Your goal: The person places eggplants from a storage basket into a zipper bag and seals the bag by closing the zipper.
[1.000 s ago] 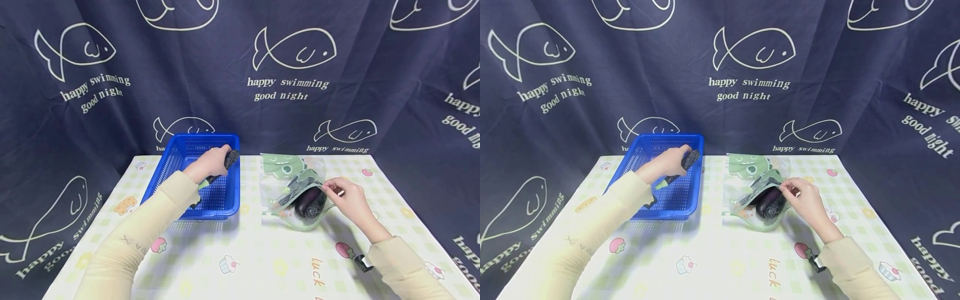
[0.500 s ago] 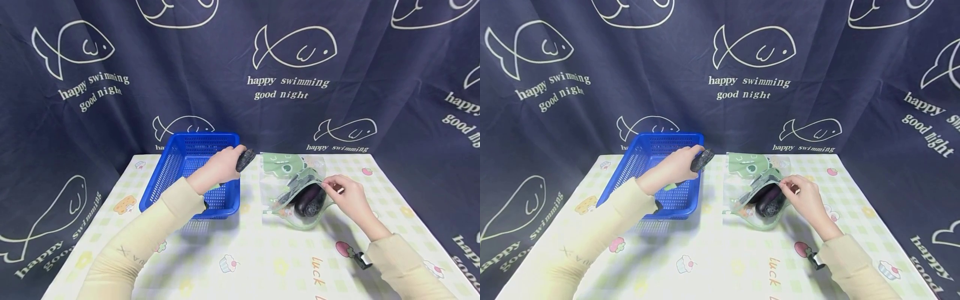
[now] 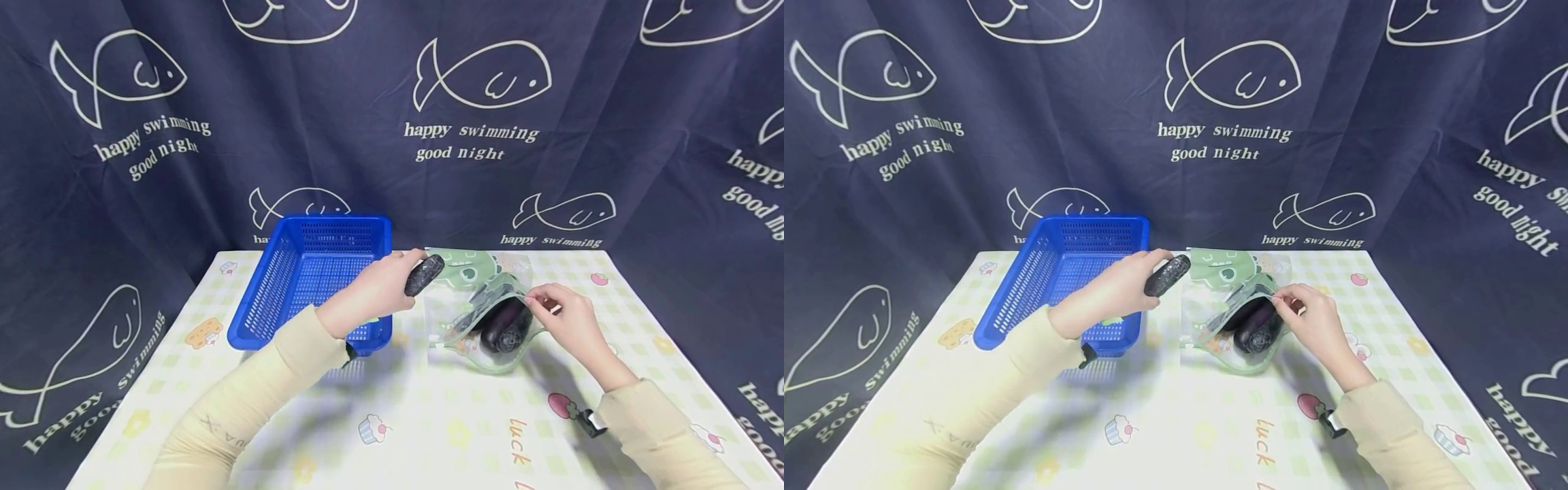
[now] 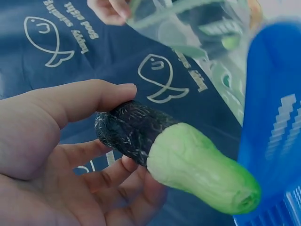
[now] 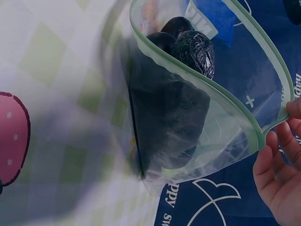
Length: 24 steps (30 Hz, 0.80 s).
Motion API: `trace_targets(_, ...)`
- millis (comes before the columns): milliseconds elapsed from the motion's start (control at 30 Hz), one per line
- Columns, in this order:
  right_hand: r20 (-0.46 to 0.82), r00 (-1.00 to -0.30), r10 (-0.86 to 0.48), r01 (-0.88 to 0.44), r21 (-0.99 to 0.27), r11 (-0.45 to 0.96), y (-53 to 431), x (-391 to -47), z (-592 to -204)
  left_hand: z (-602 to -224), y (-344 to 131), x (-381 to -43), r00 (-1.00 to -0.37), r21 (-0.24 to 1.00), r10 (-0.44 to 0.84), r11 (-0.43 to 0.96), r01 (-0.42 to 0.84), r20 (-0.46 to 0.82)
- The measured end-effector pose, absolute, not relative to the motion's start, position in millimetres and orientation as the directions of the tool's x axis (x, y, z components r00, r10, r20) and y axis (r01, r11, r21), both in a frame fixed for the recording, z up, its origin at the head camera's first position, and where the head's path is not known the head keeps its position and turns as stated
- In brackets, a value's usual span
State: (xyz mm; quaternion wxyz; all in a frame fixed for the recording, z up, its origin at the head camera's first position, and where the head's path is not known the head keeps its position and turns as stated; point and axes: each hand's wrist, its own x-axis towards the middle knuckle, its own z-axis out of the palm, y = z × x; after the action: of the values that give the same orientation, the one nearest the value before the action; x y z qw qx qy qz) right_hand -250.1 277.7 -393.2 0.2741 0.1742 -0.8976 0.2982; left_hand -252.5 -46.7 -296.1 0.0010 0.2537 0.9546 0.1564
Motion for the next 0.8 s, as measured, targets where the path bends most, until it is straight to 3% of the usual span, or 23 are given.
trace_targets(800,0.612,-0.776,-0.153,-0.487,-0.428,0.761,273,-250,-385,-324,19,-222,-0.79,0.348,0.61,0.729,0.589,0.059)
